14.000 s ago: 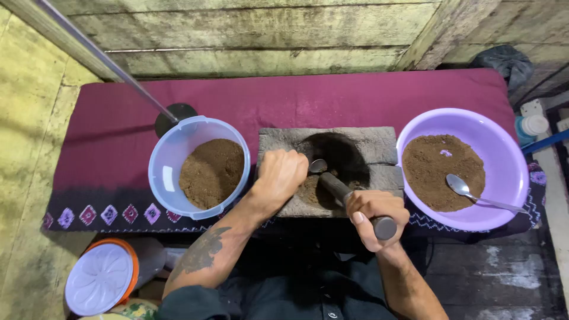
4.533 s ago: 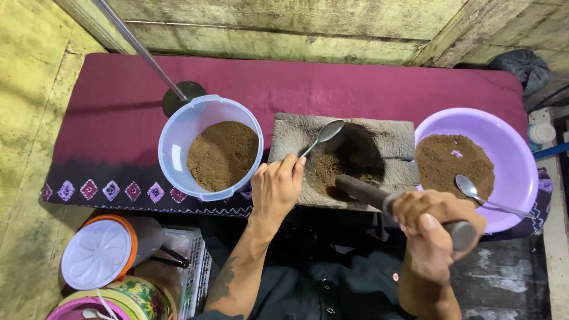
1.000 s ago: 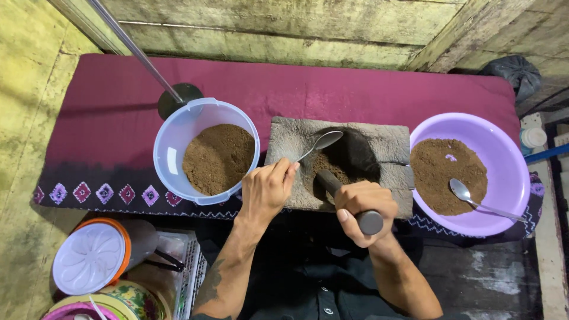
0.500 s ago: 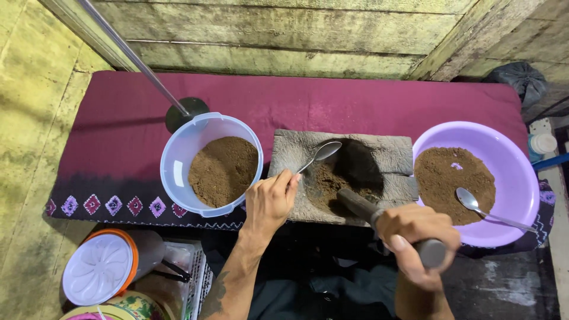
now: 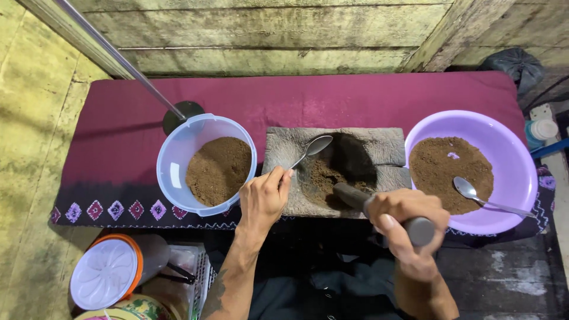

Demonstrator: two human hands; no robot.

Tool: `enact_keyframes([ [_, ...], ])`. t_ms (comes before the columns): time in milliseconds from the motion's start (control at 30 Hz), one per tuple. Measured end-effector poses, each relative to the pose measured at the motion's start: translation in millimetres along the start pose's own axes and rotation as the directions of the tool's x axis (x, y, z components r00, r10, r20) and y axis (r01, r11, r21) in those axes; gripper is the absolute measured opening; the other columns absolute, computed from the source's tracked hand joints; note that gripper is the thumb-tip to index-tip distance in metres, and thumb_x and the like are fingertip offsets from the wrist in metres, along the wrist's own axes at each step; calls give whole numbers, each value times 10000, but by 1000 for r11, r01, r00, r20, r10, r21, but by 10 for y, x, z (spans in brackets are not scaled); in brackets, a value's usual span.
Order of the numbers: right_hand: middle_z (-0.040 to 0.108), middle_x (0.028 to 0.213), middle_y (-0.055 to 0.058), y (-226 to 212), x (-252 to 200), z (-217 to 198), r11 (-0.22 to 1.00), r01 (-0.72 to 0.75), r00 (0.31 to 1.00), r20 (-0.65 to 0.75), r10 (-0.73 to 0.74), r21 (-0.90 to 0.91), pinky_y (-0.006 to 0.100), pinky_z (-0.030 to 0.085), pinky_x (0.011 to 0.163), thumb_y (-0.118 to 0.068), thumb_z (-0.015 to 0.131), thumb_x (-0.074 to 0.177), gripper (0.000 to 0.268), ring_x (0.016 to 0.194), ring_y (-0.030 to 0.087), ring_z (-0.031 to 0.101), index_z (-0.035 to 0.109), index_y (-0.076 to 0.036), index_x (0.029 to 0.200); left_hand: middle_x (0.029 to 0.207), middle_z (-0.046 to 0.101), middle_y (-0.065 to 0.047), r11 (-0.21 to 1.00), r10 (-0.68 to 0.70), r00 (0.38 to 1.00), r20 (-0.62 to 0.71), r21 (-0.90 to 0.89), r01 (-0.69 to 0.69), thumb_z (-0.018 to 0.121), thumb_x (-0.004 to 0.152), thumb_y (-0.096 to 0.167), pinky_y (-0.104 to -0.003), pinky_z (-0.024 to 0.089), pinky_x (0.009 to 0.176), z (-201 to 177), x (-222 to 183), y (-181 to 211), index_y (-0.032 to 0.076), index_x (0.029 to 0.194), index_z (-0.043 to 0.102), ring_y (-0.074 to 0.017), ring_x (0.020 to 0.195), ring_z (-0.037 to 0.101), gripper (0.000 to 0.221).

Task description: Grinding brown powder in a stone mortar using a pestle and a spoon

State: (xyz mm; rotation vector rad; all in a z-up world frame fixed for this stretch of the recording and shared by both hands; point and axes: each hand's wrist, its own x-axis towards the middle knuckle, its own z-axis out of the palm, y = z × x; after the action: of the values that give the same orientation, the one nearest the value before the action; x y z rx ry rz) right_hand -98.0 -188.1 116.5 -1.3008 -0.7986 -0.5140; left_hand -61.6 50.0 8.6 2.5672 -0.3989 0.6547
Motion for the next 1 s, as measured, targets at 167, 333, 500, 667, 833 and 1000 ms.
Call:
enact_keyframes([
  [167,440,411,27,188,-251,-220,995,83,996,-10,-83,-53,249,426,343,-1,605,818,326,325,138,416,508,-99,524,548,571,-40,1000,9,1000,16,18,-9,580,1030,389,-363,543,555,5,-14,-5,214,736,518,-260,560,689,348],
  [333,433,441,42,590,-384,-228,985,174,979,-111,-173,-7,266,407,367,1,585,885,363,362,154,406,476,-64,546,572,603,-34,999,11,997,73,47,-14,565,1036,412,-365,557,577,15,20,2,222,749,535,-254,582,705,345],
  [500,466,450,60,500,-480,-303,989,150,981,-122,-148,2,298,429,365,-3,609,853,322,369,146,432,508,-51,551,605,639,-61,987,16,959,284,152,-62,467,1048,454,-461,578,573,22,120,48,218,798,577,-319,574,711,361],
  [667,476,436,65,394,-518,-254,989,149,980,-129,-149,-13,302,431,346,-26,615,843,319,343,160,456,523,-54,539,598,661,-30,950,73,907,415,247,-190,481,1019,351,-458,582,568,351,254,-9,209,809,622,-306,600,735,291],
  [833,485,448,45,215,-395,-184,989,146,984,-110,-143,22,303,457,359,-49,615,841,288,359,140,477,540,-62,563,611,679,-46,929,166,856,489,215,-302,549,967,264,-461,579,575,541,329,-57,202,815,655,-321,628,749,195],
  [1000,308,471,9,-126,-232,-33,988,-99,951,-302,59,-119,285,344,416,-190,527,843,349,357,143,315,295,-118,593,767,736,-100,920,149,634,759,128,-370,551,1046,397,-522,548,613,492,477,51,231,930,726,-382,757,737,269],
])
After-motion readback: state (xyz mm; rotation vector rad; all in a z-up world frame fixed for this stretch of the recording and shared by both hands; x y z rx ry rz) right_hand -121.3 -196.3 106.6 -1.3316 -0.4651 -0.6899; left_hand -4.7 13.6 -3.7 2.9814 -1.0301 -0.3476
